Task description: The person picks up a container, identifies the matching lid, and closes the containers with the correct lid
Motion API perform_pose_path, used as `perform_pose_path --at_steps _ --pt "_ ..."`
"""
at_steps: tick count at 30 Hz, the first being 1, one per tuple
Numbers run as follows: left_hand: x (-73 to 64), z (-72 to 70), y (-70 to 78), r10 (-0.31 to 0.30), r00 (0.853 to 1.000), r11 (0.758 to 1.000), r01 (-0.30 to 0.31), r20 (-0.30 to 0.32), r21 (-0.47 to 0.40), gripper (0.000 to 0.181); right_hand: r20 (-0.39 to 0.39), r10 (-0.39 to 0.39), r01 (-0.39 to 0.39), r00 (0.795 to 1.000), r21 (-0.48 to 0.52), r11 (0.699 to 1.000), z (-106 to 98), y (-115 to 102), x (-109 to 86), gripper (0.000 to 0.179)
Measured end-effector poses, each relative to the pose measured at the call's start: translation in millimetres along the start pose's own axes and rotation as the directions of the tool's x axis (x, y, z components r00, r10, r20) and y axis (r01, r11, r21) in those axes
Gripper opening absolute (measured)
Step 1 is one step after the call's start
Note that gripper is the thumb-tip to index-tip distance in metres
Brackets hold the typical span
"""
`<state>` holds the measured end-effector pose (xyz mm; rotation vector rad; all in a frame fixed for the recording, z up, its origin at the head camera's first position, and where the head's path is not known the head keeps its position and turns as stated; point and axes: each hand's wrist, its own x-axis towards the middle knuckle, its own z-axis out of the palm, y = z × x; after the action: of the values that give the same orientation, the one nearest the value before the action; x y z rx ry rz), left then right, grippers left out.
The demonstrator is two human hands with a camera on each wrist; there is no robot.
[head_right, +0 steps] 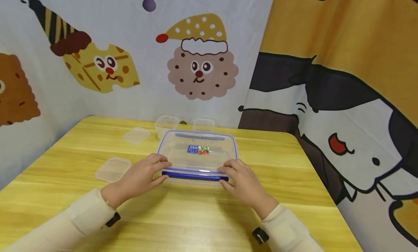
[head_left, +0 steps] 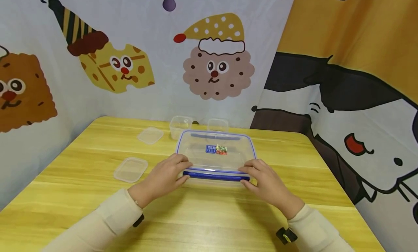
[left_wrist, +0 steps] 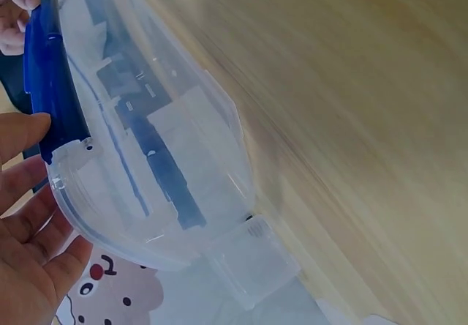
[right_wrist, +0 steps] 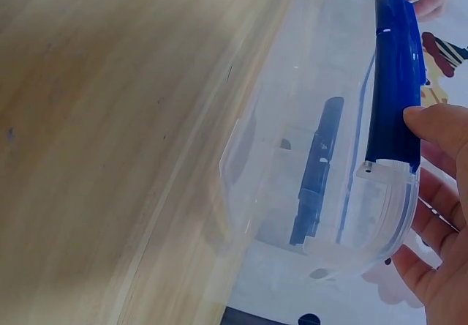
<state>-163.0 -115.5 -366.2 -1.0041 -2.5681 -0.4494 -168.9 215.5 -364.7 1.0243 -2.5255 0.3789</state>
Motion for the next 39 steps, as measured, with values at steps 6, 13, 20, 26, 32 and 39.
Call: perform_pose_path --at_steps 6,13,20,26,32,39 --pt "-0.6 1.3 0.7 0.001 1.0 1.0 -0.001 -0.004 -0.002 0.031 -0.005 0.009 -0.009 1.0 0.003 1.0 0.2 -0.9 -1.1 0.031" --pt "0.3 1.6 2.4 -0.015 1.0 1.0 0.015 -0.006 -0.018 0.03 -0.007 0.01 -0.01 1.0 0.011 1.0 0.5 0.0 -0.7 0.032" --pt "4.2 -0.6 4.8 -0.043 0.999 0.998 0.042 -0.004 -0.055 0.03 -0.015 0.017 -0.017 1.0 0.004 1.0 -3.2 0.7 0.5 0.035" --pt "7.1 -4.1 5.6 -0.072 0.997 0.994 0.072 0.011 -0.084 0.029 -0.008 0.029 -0.029 1.0 0.028 0.999 -4.8 -1.3 3.0 0.035" --pt "8.4 -6.8 5.3 -0.103 0.994 0.99 0.105 0.023 -0.099 0.03 -0.007 0.036 -0.036 0.999 0.055 0.998 -3.5 -2.3 5.3 0.034" --pt "8.7 -7.1 5.5 -0.13 0.991 0.985 0.134 0.037 -0.114 0.029 0.008 0.06 -0.06 0.998 0.085 0.995 -2.1 -3.0 6.6 0.034"
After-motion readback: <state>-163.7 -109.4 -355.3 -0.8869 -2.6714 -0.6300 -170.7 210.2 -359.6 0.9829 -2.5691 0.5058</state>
